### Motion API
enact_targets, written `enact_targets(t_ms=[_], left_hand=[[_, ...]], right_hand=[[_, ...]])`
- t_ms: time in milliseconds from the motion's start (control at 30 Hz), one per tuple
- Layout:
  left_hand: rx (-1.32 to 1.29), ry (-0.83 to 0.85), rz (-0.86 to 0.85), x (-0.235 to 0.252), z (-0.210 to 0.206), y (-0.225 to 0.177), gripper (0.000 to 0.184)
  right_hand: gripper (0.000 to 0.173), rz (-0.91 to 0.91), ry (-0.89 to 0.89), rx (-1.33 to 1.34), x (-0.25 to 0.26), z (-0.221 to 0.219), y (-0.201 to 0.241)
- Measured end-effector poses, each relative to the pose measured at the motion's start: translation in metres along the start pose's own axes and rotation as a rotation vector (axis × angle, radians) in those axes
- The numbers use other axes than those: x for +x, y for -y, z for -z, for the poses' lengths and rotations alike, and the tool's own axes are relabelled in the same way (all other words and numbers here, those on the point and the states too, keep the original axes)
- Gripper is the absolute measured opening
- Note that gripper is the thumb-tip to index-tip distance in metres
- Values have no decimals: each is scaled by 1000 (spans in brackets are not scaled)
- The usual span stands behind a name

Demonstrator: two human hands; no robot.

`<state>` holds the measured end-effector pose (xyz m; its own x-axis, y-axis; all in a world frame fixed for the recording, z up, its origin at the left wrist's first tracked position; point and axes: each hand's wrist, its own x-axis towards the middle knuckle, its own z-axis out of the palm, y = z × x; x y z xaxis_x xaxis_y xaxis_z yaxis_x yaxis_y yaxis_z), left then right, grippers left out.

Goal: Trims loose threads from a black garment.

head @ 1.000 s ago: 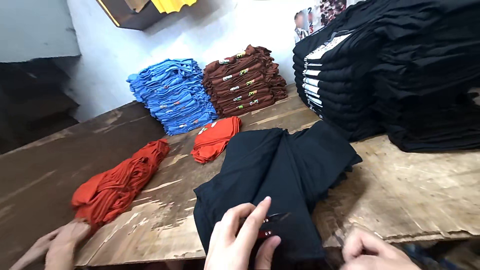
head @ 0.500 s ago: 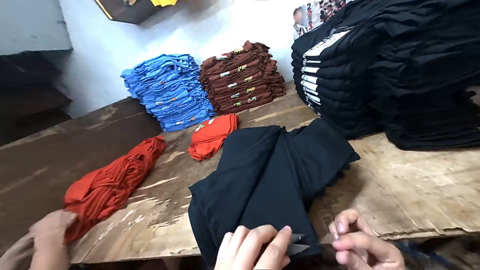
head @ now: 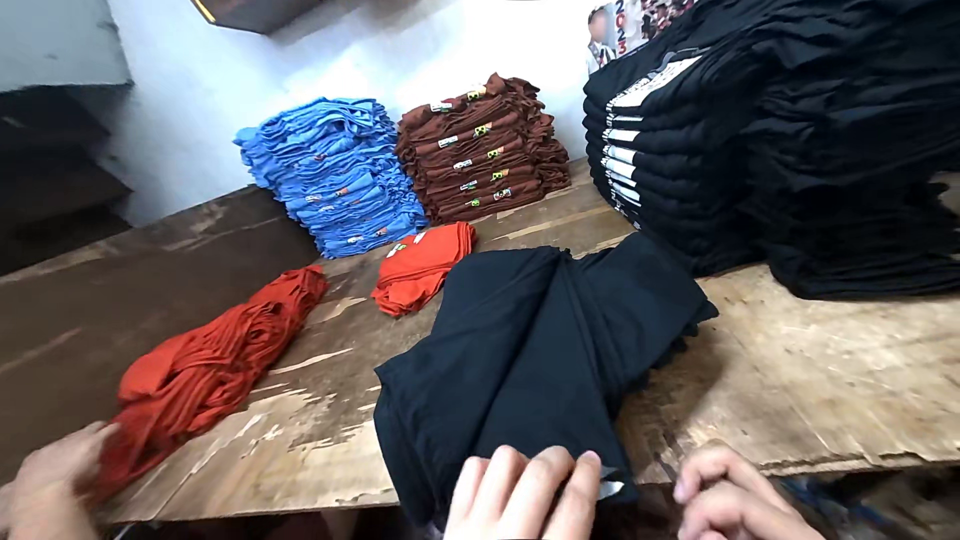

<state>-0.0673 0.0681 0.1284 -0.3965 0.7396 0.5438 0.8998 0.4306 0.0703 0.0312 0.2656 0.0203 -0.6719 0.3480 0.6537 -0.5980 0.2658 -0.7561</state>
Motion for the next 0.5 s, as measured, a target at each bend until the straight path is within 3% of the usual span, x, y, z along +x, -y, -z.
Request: enact_targets(t_ms=[67, 167, 267, 367, 500], left_hand=[[-15, -29, -16, 3, -8, -1, 17], [-152, -9, 44, 6, -3, 6, 19], [-261, 94, 110, 6, 7, 14, 39], [-280, 84, 121, 3, 6, 18, 24], [-171, 33, 88, 7, 12, 16, 31]], right_hand=[[20, -26, -91, -26, 0, -14, 1], [21, -134, -151, -66, 0, -31, 4], [12, -260, -221, -9, 5, -46, 12], [6, -203, -337, -52, 3, -50, 13], [8, -192, -371, -51, 4, -46, 11]])
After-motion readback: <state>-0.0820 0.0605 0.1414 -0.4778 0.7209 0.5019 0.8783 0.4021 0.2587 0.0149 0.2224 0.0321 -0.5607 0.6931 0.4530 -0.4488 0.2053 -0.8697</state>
